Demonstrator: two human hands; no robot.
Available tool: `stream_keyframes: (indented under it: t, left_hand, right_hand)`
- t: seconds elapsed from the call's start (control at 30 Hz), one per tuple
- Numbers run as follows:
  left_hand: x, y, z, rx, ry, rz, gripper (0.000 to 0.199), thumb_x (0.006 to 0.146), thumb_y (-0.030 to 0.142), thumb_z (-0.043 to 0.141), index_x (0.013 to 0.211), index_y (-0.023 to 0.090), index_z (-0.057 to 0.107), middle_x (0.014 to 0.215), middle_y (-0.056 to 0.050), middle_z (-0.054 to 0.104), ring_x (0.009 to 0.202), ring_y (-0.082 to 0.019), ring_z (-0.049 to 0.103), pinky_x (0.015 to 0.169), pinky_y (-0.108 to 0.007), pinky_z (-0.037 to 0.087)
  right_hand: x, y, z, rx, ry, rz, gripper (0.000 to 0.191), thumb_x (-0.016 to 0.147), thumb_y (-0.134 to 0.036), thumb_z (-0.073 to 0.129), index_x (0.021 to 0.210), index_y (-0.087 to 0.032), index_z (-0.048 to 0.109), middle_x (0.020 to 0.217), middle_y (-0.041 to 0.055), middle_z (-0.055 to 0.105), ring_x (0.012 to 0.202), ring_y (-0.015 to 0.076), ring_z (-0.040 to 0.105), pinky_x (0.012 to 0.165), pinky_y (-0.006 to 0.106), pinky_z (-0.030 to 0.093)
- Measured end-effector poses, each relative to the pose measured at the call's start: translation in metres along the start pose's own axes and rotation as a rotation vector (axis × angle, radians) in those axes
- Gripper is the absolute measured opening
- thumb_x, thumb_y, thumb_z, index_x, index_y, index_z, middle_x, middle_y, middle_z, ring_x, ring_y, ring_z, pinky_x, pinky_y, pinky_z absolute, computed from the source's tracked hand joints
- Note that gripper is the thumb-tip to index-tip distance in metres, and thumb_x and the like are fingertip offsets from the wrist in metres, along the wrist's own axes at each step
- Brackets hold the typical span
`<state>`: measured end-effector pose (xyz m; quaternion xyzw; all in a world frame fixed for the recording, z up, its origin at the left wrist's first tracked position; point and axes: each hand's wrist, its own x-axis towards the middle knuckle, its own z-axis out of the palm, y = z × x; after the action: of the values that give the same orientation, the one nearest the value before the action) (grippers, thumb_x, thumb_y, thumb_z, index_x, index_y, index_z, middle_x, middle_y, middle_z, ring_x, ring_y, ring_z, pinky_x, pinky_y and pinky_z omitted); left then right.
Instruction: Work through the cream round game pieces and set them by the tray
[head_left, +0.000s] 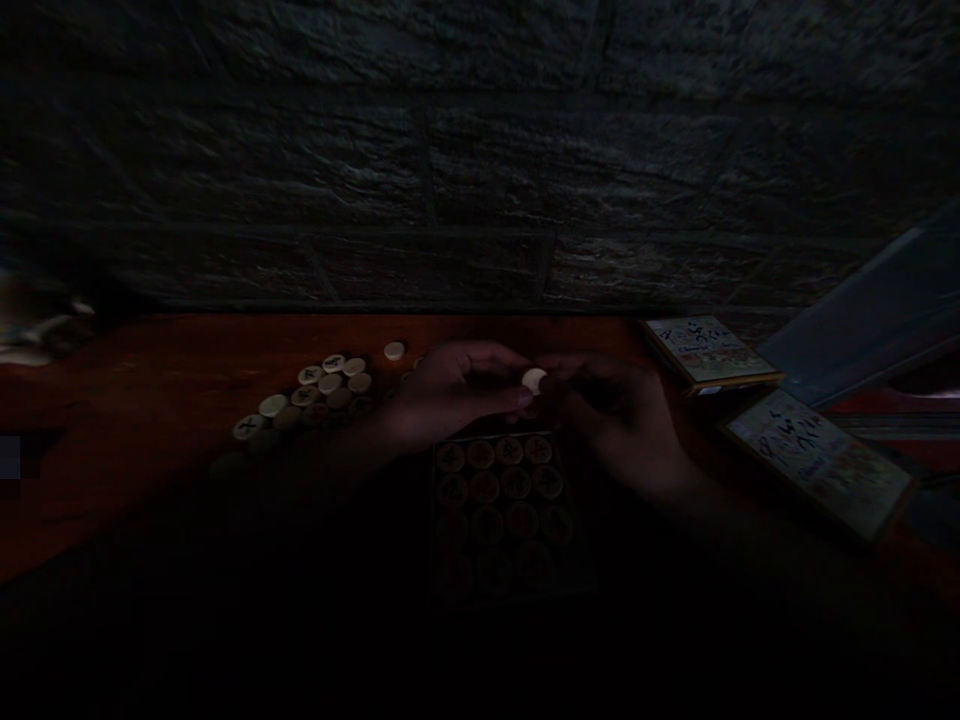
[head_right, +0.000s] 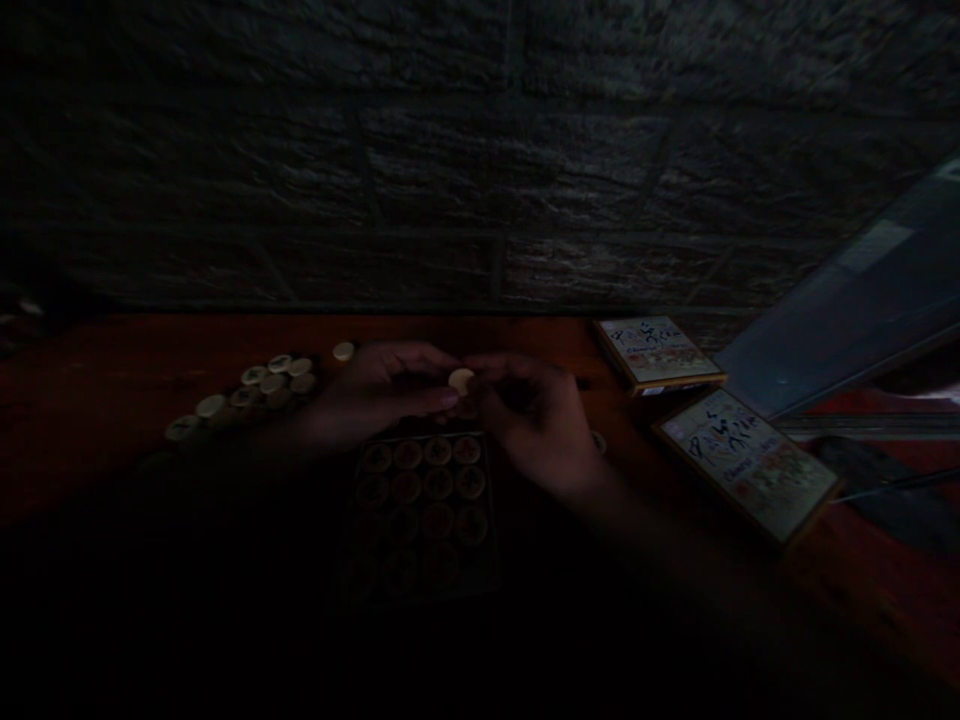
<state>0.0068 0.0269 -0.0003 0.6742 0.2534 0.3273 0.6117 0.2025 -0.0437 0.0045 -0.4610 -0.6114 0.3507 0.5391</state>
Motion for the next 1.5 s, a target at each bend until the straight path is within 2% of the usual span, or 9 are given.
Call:
stream_keyframes:
  t: [0.27,0.47,0.6,0.7,0.83,0.93,1.07,1.27,1.5]
  left_hand:
    - [0.0002,0.0002,0.0018,0.043,-0.009,0.04,0.024,0.083,0.026,0.085,0.103,0.016,0.078,0.095,-0.004,0.081,0.078,-0.012,0.073,0.072,-0.021,0.056]
    - [-0.001,0.0034,0.004,0.18,-0.025,0.052,0.019,0.083,0.026,0.082,0.098,0.015,0.078,0.091,-0.006,0.081,0.079,-0.015,0.074,0.071,-0.024,0.056]
    - [-0.0019,0.0066,0.004,0.234,-0.032,0.055,0.018,0.09,0.032,0.077,0.093,0.015,0.077,0.083,-0.004,0.077,0.073,-0.014,0.072,0.068,-0.023,0.055]
    - [-0.0018,0.0077,0.0039,0.191,-0.014,0.014,0.023,0.092,0.037,0.074,0.091,0.014,0.077,0.082,-0.005,0.077,0.071,-0.013,0.072,0.066,-0.023,0.055]
    - [-0.0008,0.0068,0.0042,0.009,0.008,-0.075,0.02,0.093,0.032,0.072,0.091,0.013,0.076,0.081,-0.006,0.078,0.068,-0.014,0.073,0.065,-0.024,0.058]
    - [-0.0005,0.0057,0.0037,-0.078,0.013,-0.096,0.018,0.093,0.03,0.072,0.093,0.013,0.077,0.078,-0.006,0.078,0.068,-0.014,0.074,0.065,-0.023,0.059]
    - [-0.0003,0.0046,0.0027,-0.083,0.0,-0.072,0.022,0.09,0.033,0.078,0.099,0.013,0.079,0.084,-0.006,0.079,0.07,-0.014,0.074,0.066,-0.024,0.059]
    - [0.0003,0.0011,0.0027,-0.02,0.007,-0.016,0.022,0.089,0.029,0.08,0.104,0.014,0.077,0.087,-0.005,0.079,0.071,-0.011,0.073,0.066,-0.021,0.058]
    - [-0.0018,-0.0021,0.0028,-0.044,0.02,-0.005,0.033,0.083,0.021,0.085,0.112,0.015,0.071,0.088,-0.004,0.08,0.065,-0.012,0.074,0.065,-0.022,0.06]
  right_hand:
    - [0.0009,0.0045,0.0,0.012,0.032,0.018,0.033,0.072,-0.04,0.095,0.092,-0.019,0.079,0.09,0.0062,0.083,0.078,0.0191,0.078,0.073,0.032,0.064]
    - [0.0023,0.0037,-0.0007,0.012,0.017,0.014,0.03,0.074,-0.045,0.093,0.084,-0.02,0.08,0.079,0.0046,0.081,0.071,0.0181,0.076,0.067,0.03,0.062]
    - [0.002,0.0027,-0.0004,0.018,0.01,0.011,0.025,0.079,-0.045,0.089,0.082,-0.021,0.081,0.079,0.0039,0.081,0.069,0.018,0.076,0.066,0.03,0.062]
    - [0.0011,0.0013,-0.0004,0.003,-0.012,0.018,0.019,0.085,-0.041,0.084,0.085,-0.022,0.083,0.078,0.0028,0.081,0.07,0.0164,0.075,0.067,0.029,0.061]
    - [0.001,-0.0001,-0.0007,-0.001,-0.034,0.027,0.011,0.09,-0.032,0.078,0.091,-0.023,0.085,0.078,0.0014,0.081,0.066,0.0139,0.072,0.065,0.027,0.059]
    - [0.0018,0.0006,-0.0012,-0.001,-0.035,0.037,0.01,0.089,-0.027,0.078,0.095,-0.023,0.085,0.085,0.0019,0.083,0.069,0.0145,0.074,0.066,0.028,0.06]
    - [0.0021,0.0038,-0.002,0.013,-0.034,0.013,0.014,0.084,-0.024,0.082,0.098,-0.023,0.085,0.091,0.0029,0.084,0.079,0.0174,0.078,0.074,0.03,0.062]
    - [0.0012,0.0056,-0.0026,0.063,-0.074,0.022,0.028,0.083,-0.032,0.085,0.108,-0.022,0.082,0.098,0.0058,0.084,0.084,0.0207,0.08,0.079,0.035,0.065]
    - [0.002,0.0025,-0.0009,0.036,-0.035,0.061,0.037,0.08,-0.039,0.088,0.111,-0.02,0.079,0.1,0.0077,0.084,0.085,0.0218,0.08,0.08,0.037,0.065]
